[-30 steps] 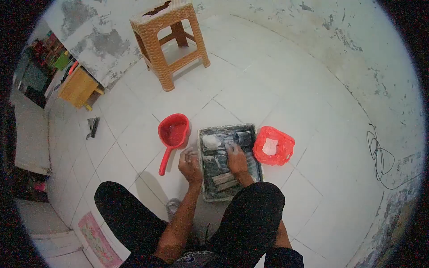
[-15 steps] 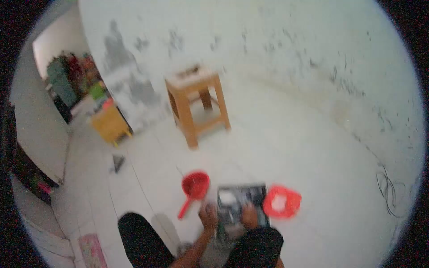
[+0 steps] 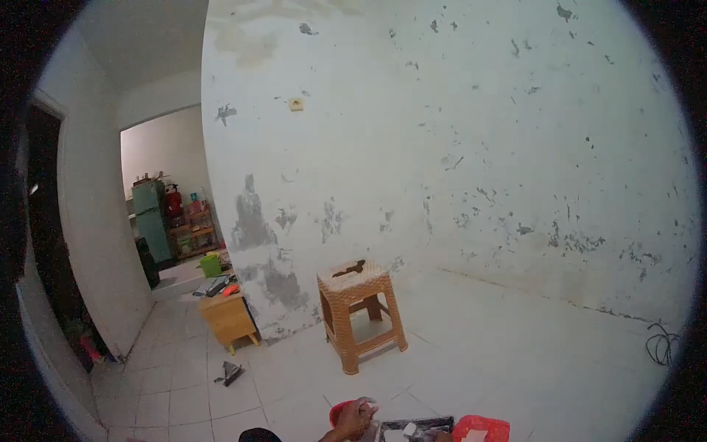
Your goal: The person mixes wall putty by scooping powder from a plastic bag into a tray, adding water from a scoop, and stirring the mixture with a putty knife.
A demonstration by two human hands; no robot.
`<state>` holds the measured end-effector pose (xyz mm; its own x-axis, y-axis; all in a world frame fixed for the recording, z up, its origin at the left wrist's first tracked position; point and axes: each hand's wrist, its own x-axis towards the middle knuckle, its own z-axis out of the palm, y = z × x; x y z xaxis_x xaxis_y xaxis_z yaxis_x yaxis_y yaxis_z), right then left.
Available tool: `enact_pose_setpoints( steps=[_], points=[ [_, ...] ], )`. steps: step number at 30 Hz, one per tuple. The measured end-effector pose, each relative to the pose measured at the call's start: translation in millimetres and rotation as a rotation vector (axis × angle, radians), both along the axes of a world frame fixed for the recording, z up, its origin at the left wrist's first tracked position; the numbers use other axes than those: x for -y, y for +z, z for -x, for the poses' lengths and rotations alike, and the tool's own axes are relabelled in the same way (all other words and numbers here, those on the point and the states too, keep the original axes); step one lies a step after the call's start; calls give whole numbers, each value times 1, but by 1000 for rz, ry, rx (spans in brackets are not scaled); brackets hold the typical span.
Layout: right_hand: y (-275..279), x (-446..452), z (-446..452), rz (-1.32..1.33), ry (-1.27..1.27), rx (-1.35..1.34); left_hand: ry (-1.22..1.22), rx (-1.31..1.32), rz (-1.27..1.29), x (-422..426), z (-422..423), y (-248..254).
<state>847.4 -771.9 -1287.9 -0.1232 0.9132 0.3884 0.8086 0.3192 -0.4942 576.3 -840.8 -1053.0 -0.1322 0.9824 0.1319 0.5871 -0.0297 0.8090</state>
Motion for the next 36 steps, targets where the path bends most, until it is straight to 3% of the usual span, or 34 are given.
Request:
enact_pose_setpoints(
  steps=[1,3,4,6,8,11,13,15,17,21,23,24,26,29,30,31,33,34,36],
  points=[
    [1,-1,-4,7,5,26,-2,-2,-9,-7,0,-7],
    [9,-3,-12,18,9,76,-95,-363,148,-17,-3,-31],
    [10,-3,-14,27,11,99,-99,-368,141,-13,-7,-40],
    [12,-2,-20,50,17,147,-197,-513,-118,-6,-16,-60],
    [11,0,-22,78,28,195,-217,-415,-186,-10,-31,-68],
    [9,-4,-24,117,48,273,-222,-245,-25,-11,-44,-60],
    [5,-3,-27,151,63,328,-360,-354,293,-16,-43,-49],
    [8,-4,-29,183,76,386,-415,-368,178,-43,-32,-76],
    [-1,0,-33,228,92,446,-468,-248,-13,-36,-39,-49],
    [-33,0,-60,310,125,546,-692,-302,78,-65,-6,6],
    [13,2,-89,257,413,166,-709,-346,44,-67,13,44],
    [123,6,-59,232,545,-28,-685,-340,38,-65,23,60],
    [169,-13,-63,566,511,107,-626,-338,-121,-60,49,83],
    [195,-45,-74,479,641,62,-450,-259,8,-33,91,112],
    [236,-34,-75,390,639,87,-415,-264,24,-28,111,104],
    [216,-63,-79,459,592,186,-371,-183,55,-18,127,95],
    [216,-90,-91,344,697,217,-307,-94,84,0,167,50],
    [242,-86,-83,450,766,242,-296,-292,132,12,180,27],
    [273,-67,-65,575,684,202,-134,-283,113,40,189,-33]
  ],
)
